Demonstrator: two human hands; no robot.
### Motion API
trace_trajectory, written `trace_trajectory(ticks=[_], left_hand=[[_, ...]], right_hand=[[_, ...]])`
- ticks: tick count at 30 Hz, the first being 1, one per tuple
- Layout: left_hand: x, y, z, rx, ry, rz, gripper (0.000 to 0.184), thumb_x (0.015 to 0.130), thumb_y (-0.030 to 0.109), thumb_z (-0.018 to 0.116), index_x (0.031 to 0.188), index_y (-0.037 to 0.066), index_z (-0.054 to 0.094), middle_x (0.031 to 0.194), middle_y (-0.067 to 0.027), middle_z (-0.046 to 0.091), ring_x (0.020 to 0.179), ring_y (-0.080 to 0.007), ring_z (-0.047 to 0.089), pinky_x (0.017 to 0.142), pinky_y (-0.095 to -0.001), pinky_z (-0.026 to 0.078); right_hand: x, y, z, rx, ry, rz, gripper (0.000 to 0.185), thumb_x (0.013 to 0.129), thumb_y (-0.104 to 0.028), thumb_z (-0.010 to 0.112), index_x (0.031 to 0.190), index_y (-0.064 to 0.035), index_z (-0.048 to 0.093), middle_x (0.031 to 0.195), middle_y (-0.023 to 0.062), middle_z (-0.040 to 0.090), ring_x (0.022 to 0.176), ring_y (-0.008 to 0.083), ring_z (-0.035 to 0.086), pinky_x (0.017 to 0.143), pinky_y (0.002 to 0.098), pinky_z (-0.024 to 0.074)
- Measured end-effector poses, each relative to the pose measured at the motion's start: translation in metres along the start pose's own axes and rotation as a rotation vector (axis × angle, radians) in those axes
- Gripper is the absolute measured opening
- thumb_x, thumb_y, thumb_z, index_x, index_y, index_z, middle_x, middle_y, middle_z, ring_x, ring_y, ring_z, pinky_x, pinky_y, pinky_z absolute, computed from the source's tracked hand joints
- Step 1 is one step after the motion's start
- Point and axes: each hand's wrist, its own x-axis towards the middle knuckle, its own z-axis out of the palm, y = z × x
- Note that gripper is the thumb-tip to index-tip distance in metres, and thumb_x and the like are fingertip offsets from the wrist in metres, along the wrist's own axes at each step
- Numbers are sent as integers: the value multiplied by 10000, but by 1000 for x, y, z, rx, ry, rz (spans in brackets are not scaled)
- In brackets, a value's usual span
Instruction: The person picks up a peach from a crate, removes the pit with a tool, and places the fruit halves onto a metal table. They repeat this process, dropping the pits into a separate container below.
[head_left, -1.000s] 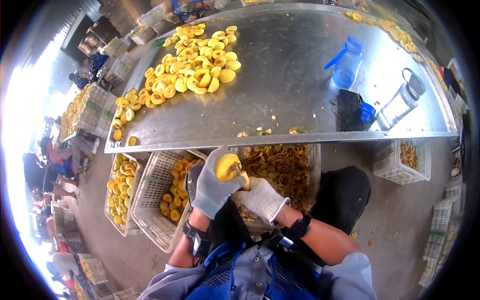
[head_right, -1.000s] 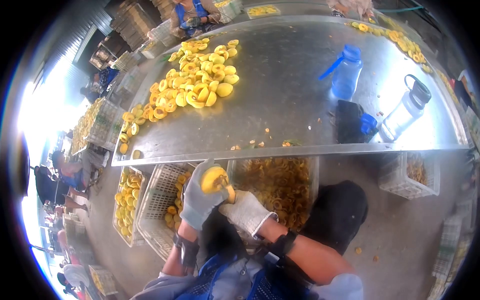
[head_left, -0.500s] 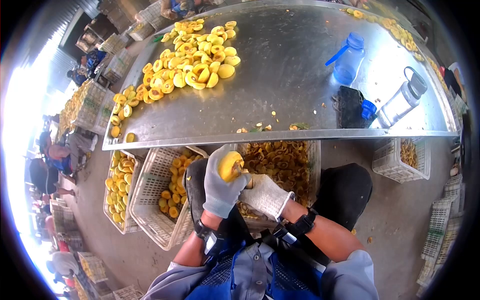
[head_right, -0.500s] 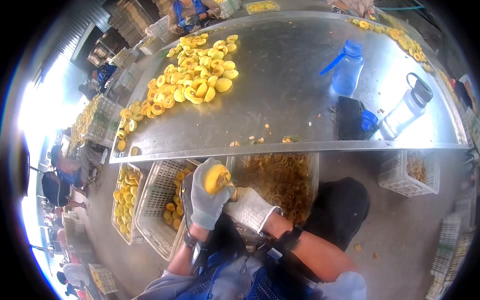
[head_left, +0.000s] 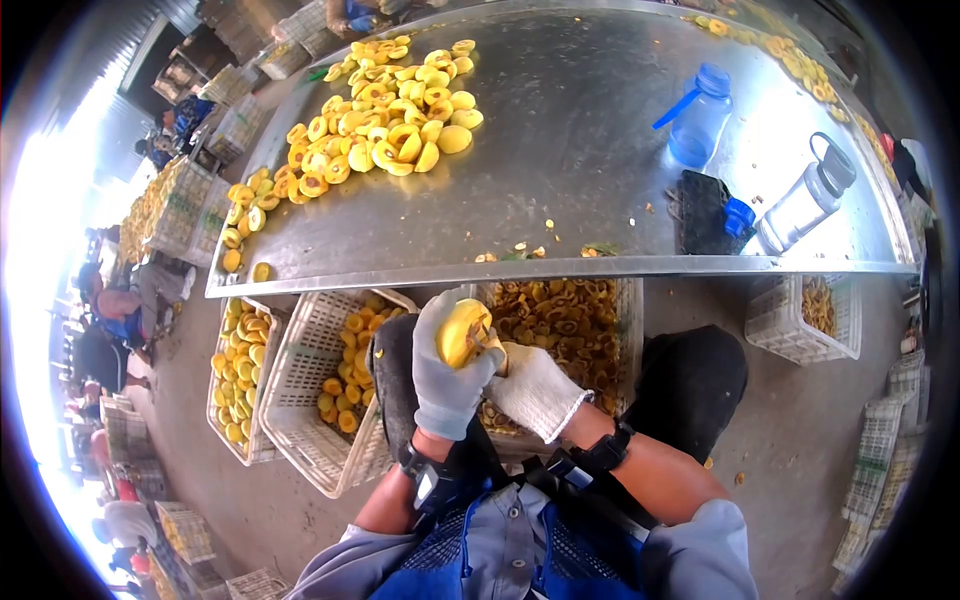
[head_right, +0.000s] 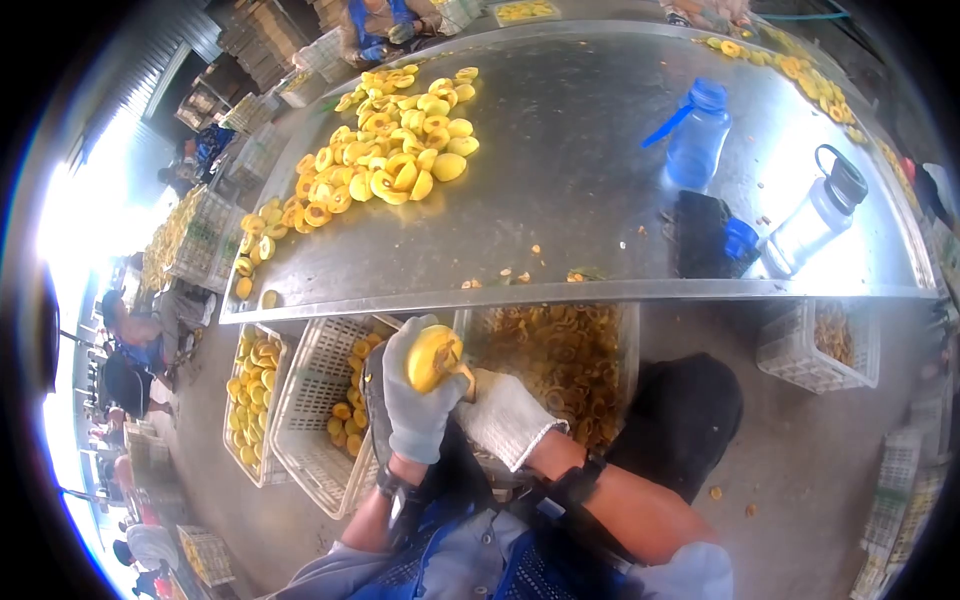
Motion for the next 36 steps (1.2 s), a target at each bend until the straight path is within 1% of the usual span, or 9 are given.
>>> trace_trajectory(ticks=[5,8,13,19,25,29,31,34,36], left_hand=[[-1,3,2,-250,40,-122,710,703,-95,779,1355,4,515,1290,-116,590,1167,-218,610,994,-338,532],[-2,1,4,-202,59,-92,693,700,-95,773,1336,3,516,1291,-117,587,1165,-215,607,998,-337,528],[0,2,2,123,34,24,663,691,-100,759,1302,4,525,1282,-119,582,1136,-204,605,981,-332,528],[1,8,4,140,40,60,682,671,-115,764,1299,5,527,1278,-114,578,1135,-199,600,984,-327,519],[4,7,-1,131,24,85,656,672,-123,758,1273,14,536,1302,-118,578,1138,-199,608,973,-330,530],[3,3,-1,-172,35,-73,659,674,-134,748,1278,18,531,1315,-122,579,1160,-209,604,986,-339,528],[2,8,3,-335,78,-127,663,680,-138,741,1288,19,526,1318,-124,580,1166,-215,603,990,-343,527],[1,6,1,-40,71,7,658,698,-145,725,1300,27,522,1326,-126,575,1170,-225,601,993,-343,526],[0,7,3,-22,93,45,654,704,-141,724,1302,30,523,1325,-125,573,1173,-227,599,998,-339,521]], right_hand=[[-6,-18,-3,226,66,121,192,880,-158,685,1011,-21,658,924,182,720,928,359,703,763,387,556],[-3,-6,8,374,79,43,197,887,-171,685,1015,-23,663,928,181,722,917,358,702,767,379,550],[-1,-8,-9,301,-141,80,217,888,-218,698,989,-26,686,891,182,724,874,349,706,753,384,545],[-2,-8,-10,304,-172,98,245,879,-255,715,970,-28,694,856,175,722,849,344,709,736,393,550],[0,-26,-23,196,-244,128,214,927,-209,647,1044,-31,673,973,165,726,976,325,700,837,379,543],[0,-19,-17,215,-272,124,232,923,-225,641,1054,-37,670,963,185,722,958,359,696,820,398,547],[1,-8,1,173,-85,74,224,906,-227,667,1024,-37,672,905,177,719,887,359,704,749,393,551],[1,-9,10,159,47,102,206,899,-213,676,1012,-41,675,911,181,719,885,368,702,731,386,553],[0,-7,13,223,61,119,207,903,-202,666,1030,-39,675,939,190,723,907,366,703,761,389,552]])
